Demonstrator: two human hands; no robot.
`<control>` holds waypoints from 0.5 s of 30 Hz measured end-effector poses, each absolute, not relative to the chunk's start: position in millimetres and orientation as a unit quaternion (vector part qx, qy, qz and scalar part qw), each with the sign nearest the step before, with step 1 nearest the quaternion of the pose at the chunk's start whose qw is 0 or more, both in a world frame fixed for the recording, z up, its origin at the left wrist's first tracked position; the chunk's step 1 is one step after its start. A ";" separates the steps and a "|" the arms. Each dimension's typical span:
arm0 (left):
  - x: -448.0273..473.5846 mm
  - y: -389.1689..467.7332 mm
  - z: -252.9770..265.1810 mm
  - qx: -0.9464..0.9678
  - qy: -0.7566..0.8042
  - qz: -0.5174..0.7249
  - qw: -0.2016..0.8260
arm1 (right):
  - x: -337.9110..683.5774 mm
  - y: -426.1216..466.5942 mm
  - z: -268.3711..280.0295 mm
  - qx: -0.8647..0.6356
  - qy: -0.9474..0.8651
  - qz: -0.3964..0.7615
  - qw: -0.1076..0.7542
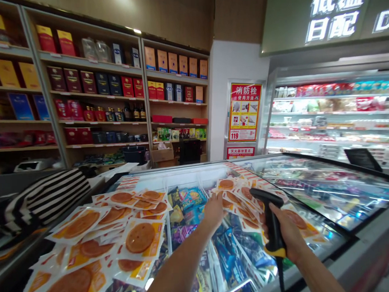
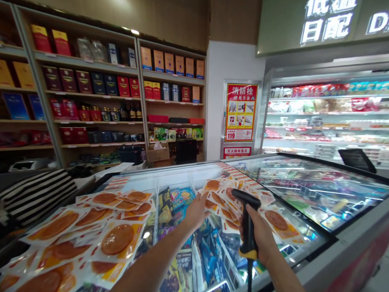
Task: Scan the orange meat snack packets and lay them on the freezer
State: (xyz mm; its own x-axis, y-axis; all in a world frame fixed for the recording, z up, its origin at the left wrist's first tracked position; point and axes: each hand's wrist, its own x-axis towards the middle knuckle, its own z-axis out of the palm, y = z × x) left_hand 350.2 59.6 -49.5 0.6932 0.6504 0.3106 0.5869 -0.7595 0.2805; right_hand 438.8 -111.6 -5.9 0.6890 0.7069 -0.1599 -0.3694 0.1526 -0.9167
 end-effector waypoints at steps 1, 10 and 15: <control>349.4 59.9 -48.9 0.920 0.329 0.199 0.069 | 438.1 -111.2 -5.5 -0.541 -0.157 0.362 0.743; 319.7 76.7 -32.5 0.942 0.264 0.196 0.059 | 425.5 -106.7 0.3 -0.551 -0.180 0.364 0.728; 284.6 100.3 -14.8 0.891 0.354 0.272 0.086 | 411.5 -102.8 3.4 -0.547 -0.200 0.376 0.721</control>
